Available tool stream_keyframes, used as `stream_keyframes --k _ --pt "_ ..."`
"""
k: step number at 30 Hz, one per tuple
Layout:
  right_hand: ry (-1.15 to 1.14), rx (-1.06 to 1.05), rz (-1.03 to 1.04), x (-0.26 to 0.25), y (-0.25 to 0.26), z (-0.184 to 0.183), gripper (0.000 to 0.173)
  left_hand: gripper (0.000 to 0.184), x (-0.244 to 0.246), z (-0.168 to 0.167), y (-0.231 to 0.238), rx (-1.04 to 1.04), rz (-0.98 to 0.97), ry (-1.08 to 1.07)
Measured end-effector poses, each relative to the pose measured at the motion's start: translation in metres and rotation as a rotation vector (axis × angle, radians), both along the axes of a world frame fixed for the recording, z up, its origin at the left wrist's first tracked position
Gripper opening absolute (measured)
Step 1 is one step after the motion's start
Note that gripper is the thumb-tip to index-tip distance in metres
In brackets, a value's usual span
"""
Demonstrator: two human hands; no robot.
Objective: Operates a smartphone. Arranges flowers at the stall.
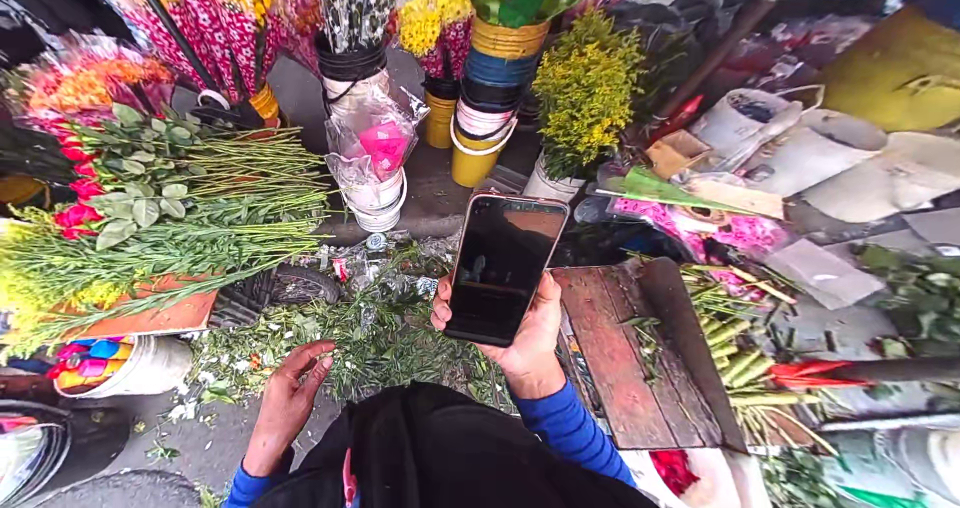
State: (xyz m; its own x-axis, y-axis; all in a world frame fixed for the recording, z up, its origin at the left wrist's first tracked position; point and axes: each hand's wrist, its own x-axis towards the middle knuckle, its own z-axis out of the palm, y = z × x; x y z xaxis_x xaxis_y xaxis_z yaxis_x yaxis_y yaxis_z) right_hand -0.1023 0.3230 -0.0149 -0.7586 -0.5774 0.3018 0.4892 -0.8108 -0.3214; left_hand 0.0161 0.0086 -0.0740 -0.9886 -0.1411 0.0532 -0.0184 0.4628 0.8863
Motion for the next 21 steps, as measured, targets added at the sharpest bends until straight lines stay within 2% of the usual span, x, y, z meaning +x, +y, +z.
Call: stream_keyframes --k 2,5,9,11,14,21 --pt "0.046 0.009 0.019 -0.001 -0.003 -0.001 0.073 0.029 -0.017 0.020 0.011 0.041 -0.073 0.198" --pt "0.083 0.020 0.078 -0.001 -0.010 -0.002 0.072 0.033 -0.049 0.073 0.037 0.143 -0.228 0.413" --pt "0.148 0.028 0.138 0.001 -0.020 0.000 0.072 0.045 -0.085 0.143 0.076 0.233 -0.379 0.523" --pt "0.169 0.027 0.149 0.002 -0.022 0.000 0.072 0.042 -0.095 0.165 0.090 0.319 -0.432 0.525" --pt "0.151 -0.003 0.152 0.004 -0.019 -0.002 0.070 0.030 -0.103 0.176 0.103 0.367 -0.456 0.550" --pt "0.137 -0.002 0.115 0.008 -0.004 -0.007 0.068 0.022 -0.114 0.168 0.126 0.351 -0.370 0.557"
